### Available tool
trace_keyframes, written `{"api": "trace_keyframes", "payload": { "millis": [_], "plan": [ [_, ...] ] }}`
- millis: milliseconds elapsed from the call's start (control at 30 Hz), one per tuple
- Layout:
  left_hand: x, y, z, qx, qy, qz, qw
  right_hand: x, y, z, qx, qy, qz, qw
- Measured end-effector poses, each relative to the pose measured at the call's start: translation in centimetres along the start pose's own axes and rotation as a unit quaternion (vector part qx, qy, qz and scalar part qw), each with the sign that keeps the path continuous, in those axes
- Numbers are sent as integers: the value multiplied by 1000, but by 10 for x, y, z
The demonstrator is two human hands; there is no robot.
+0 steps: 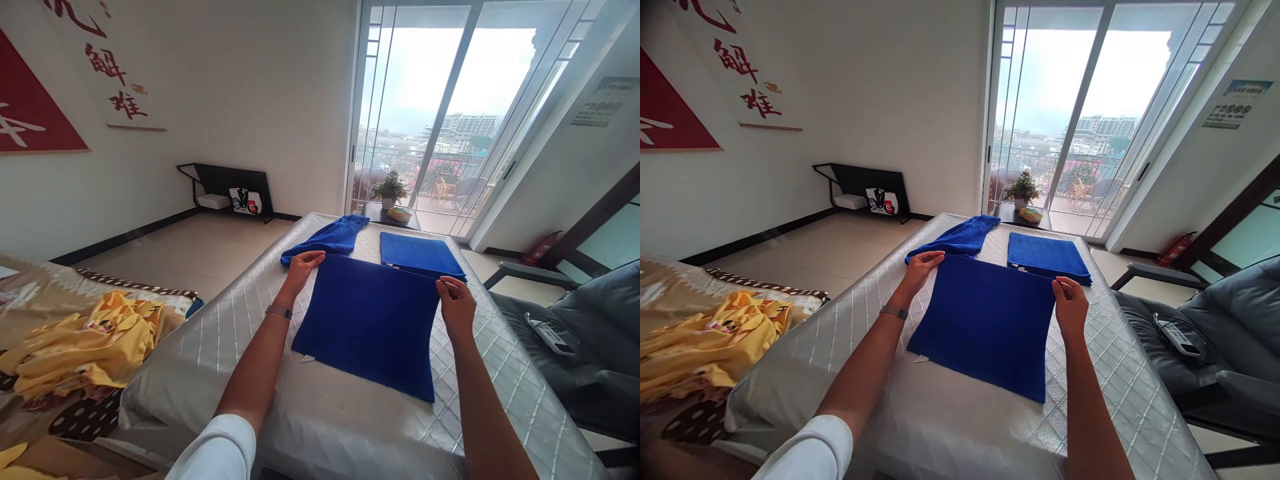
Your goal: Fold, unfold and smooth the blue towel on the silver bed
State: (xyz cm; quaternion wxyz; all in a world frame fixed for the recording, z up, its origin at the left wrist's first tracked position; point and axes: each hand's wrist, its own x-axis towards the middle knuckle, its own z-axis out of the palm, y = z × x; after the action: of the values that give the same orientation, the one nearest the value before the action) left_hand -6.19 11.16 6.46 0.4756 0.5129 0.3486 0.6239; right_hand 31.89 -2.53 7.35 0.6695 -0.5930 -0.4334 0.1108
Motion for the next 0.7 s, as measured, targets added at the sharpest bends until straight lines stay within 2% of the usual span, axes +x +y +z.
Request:
{"api": "trace_keyframes", "payload": {
  "millis": [267, 433, 567, 700],
  "plan": [
    [-2, 8, 3, -15, 48, 36, 998, -7, -16, 2, -14, 26, -43, 999],
    [-5, 14, 7, 1, 61, 56, 997, -10, -21, 3, 19, 51, -66, 996],
    [-10, 28, 12, -8, 72, 87, 994, -12, -33, 0, 36, 72, -107, 991],
    [-19, 55, 17, -21, 107, 131, 985, -21, -68, -3, 24, 103, -154, 982]
  ]
}}
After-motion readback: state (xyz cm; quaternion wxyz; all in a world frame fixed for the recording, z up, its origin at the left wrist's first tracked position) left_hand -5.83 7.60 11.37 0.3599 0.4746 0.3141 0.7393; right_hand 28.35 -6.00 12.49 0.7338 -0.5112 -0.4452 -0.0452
